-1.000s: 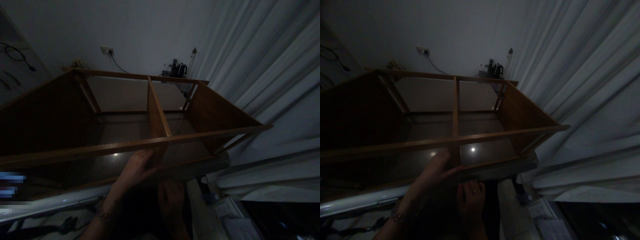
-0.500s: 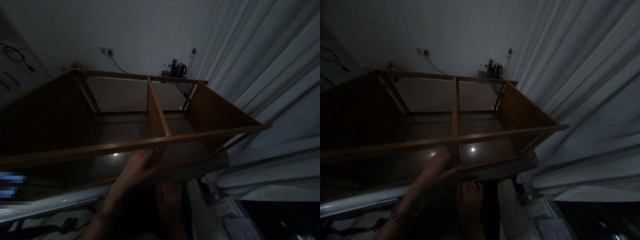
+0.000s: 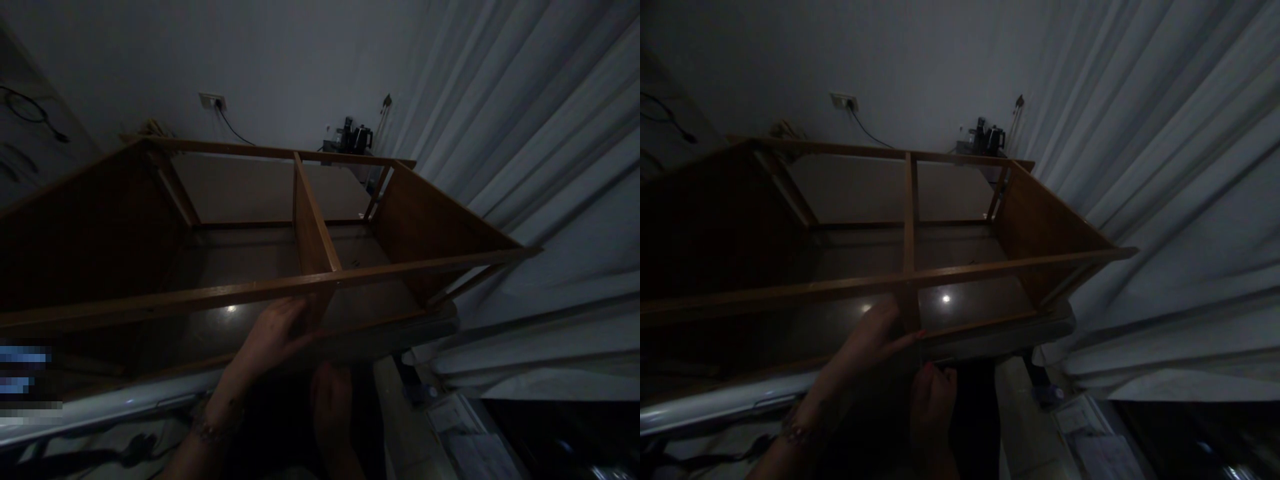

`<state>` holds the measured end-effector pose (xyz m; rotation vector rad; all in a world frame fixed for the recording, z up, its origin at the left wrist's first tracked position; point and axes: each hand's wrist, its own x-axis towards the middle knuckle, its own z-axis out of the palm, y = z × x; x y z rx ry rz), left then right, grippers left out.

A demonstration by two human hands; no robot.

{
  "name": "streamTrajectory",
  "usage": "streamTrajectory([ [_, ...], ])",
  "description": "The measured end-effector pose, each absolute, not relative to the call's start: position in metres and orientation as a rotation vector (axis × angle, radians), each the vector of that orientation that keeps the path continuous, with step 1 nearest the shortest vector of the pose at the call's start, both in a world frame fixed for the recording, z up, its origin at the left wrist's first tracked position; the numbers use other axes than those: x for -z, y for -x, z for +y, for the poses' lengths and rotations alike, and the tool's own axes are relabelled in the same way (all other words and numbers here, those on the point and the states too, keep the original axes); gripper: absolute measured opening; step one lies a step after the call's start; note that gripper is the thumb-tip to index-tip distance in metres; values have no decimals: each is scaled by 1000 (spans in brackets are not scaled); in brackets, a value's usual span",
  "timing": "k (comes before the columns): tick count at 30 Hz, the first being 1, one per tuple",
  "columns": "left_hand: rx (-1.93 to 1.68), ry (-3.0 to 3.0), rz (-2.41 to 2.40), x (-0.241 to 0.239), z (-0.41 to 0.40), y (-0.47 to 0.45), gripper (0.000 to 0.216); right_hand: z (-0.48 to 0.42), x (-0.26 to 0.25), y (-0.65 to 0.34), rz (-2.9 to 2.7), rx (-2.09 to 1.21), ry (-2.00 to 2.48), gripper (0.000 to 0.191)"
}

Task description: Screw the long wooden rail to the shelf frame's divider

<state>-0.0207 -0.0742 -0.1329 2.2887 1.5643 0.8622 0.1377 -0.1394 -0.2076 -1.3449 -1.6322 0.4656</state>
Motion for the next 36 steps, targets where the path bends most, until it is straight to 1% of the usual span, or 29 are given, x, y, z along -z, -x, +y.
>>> streamTrajectory([
  [3, -870, -2285, 1565, 130, -74, 20, 39, -143, 211, -133, -1386, -723, 1393, 54],
  [7, -869, -2278, 1570, 130, -74, 21, 40, -146, 208, -128, -1163, -986, 1369, 57],
  [10, -851, -2275, 1562, 132, -74, 21, 41, -147, 206, -127, -1046, -1147, 1326, 59],
  [14, -850, -2281, 1585, 133, -74, 20, 41, -148, 207, -127, -957, -1278, 1314, 60],
  [19, -840, -2282, 1583, 131, -75, 20, 40, -148, 207, -125, -874, -1268, 1332, 58],
  [27, -859, -2281, 1581, 131, -74, 20, 39, -146, 202, -124, -987, -1192, 1297, 58],
  [36, -865, -2272, 1567, 129, -74, 20, 38, -147, 199, -124, -964, -1172, 1316, 57],
])
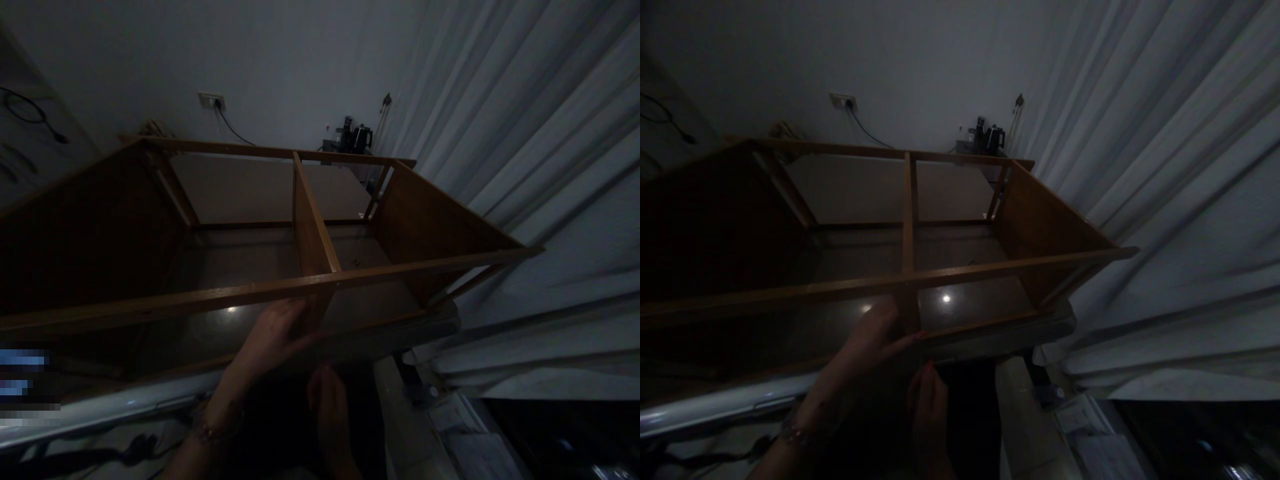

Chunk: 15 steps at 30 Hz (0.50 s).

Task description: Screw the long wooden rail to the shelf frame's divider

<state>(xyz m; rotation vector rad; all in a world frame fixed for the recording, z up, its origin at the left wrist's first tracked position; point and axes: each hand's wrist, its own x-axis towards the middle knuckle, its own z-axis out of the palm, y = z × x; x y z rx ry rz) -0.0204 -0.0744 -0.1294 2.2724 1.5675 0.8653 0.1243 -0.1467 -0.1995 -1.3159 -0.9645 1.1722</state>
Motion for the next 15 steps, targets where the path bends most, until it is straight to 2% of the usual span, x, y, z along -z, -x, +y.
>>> streamTrajectory([
  [9, -867, -2303, 1584, 133, -75, 21, 39, -145, 199, -128, -1020, -1209, 1286, 59],
  [15, -870, -2279, 1588, 132, -74, 20, 42, -140, 209, -135, -1015, -1458, 1125, 57],
])
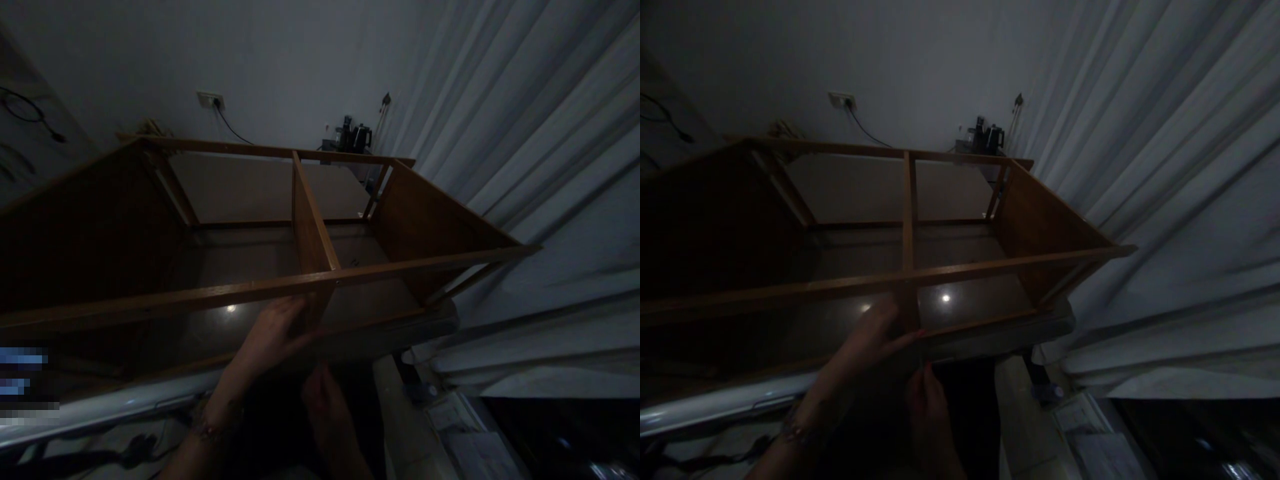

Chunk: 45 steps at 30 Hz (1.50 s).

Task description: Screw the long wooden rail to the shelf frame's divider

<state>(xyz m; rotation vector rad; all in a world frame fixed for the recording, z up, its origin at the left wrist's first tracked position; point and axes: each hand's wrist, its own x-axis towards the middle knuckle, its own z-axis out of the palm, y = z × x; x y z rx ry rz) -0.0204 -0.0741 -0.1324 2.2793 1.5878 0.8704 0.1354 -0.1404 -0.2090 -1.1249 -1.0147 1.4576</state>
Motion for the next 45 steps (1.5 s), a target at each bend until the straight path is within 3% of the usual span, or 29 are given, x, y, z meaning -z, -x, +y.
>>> streamTrajectory([
  [5, -854, -2260, 1598, 132, -74, 19, 42, -145, 224, -129, -968, -1494, 1113, 52],
  [8, -845, -2284, 1592, 133, -74, 20, 44, -148, 229, -128, -1008, -1341, 1193, 44],
  [15, -864, -2290, 1560, 132, -73, 20, 39, -135, 215, -156, -1715, -246, 1230, 26],
  [18, -860, -2287, 1559, 134, -73, 20, 39, -131, 206, -164, -1861, -24, 1212, 28],
  [22, -886, -2300, 1569, 136, -73, 20, 41, -134, 205, -156, -1810, -165, 1285, 37],
  [28, -858, -2281, 1586, 133, -73, 20, 40, -143, 206, -130, -1098, -1336, 1311, 54],
  [31, -859, -2268, 1568, 131, -73, 19, 38, -144, 204, -126, -894, -1557, 1207, 55],
  [35, -863, -2290, 1567, 132, -74, 19, 35, -145, 211, -129, -959, -1384, 1276, 48],
  [42, -848, -2283, 1577, 136, -73, 20, 42, -138, 215, -141, -1418, -683, 1210, 15],
  [45, -831, -2270, 1589, 136, -74, 20, 40, -134, 208, -151, -1649, -503, 1090, 19],
])
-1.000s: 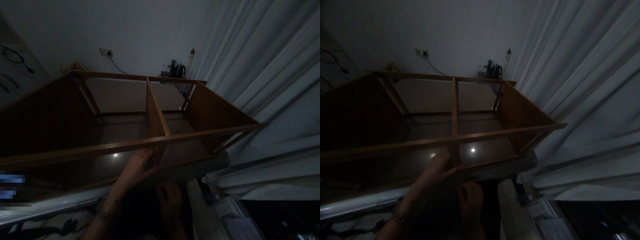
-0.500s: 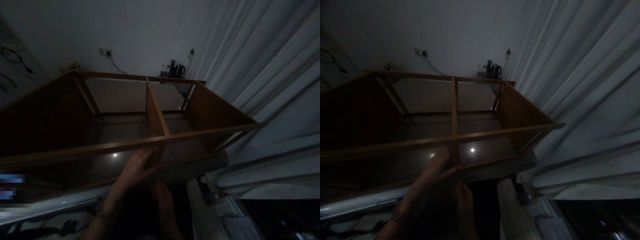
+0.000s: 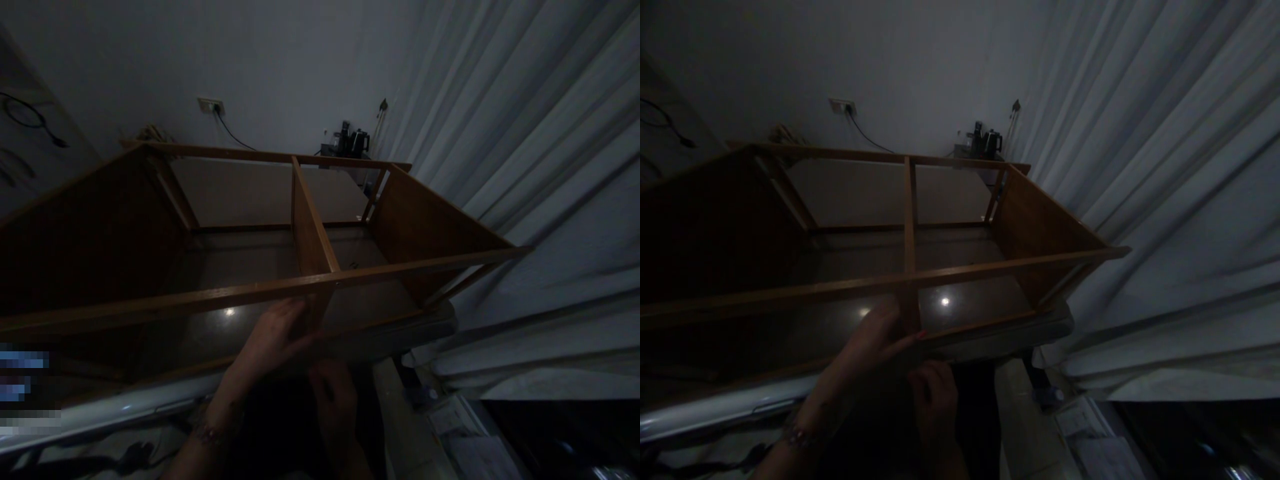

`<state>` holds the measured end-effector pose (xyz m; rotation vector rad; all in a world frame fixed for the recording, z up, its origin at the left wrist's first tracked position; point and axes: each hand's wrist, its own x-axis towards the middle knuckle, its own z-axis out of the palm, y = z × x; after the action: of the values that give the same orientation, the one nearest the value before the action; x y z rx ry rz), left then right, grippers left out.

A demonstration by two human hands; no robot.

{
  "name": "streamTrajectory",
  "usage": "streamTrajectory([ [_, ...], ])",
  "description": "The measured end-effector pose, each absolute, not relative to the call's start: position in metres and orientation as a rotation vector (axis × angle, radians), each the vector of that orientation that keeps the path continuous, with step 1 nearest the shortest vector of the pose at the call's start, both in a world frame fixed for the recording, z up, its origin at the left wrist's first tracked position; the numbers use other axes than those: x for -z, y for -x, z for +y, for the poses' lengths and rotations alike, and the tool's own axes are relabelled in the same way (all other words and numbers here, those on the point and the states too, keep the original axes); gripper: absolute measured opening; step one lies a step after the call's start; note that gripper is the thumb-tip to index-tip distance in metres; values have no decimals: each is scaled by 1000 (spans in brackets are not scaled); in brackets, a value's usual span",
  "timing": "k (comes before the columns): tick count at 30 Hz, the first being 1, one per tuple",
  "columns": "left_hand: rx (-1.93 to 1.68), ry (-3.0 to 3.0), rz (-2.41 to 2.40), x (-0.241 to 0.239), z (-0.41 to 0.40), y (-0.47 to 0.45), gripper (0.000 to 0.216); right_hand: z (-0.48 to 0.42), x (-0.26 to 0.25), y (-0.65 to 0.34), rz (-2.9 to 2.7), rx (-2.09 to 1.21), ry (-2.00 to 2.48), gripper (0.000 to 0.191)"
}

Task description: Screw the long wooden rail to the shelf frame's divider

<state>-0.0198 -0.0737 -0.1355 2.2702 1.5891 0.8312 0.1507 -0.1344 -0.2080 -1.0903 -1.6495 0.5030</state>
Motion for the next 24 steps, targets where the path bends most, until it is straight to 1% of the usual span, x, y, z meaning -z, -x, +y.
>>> streamTrajectory([
  [3, -845, -2273, 1611, 135, -75, 20, 41, -132, 206, -161, -1813, -435, 1005, 14],
  [8, -888, -2290, 1582, 134, -75, 19, 42, -129, 209, -170, -1918, -392, 941, 15],
  [14, -934, -2321, 1583, 137, -73, 19, 40, -130, 197, -158, -1683, -655, 1023, 11],
  [17, -915, -2313, 1576, 137, -73, 20, 40, -134, 195, -153, -1610, -690, 1081, 16],
  [24, -872, -2299, 1591, 137, -73, 20, 42, -134, 210, -151, -1595, -508, 1112, 28],
])
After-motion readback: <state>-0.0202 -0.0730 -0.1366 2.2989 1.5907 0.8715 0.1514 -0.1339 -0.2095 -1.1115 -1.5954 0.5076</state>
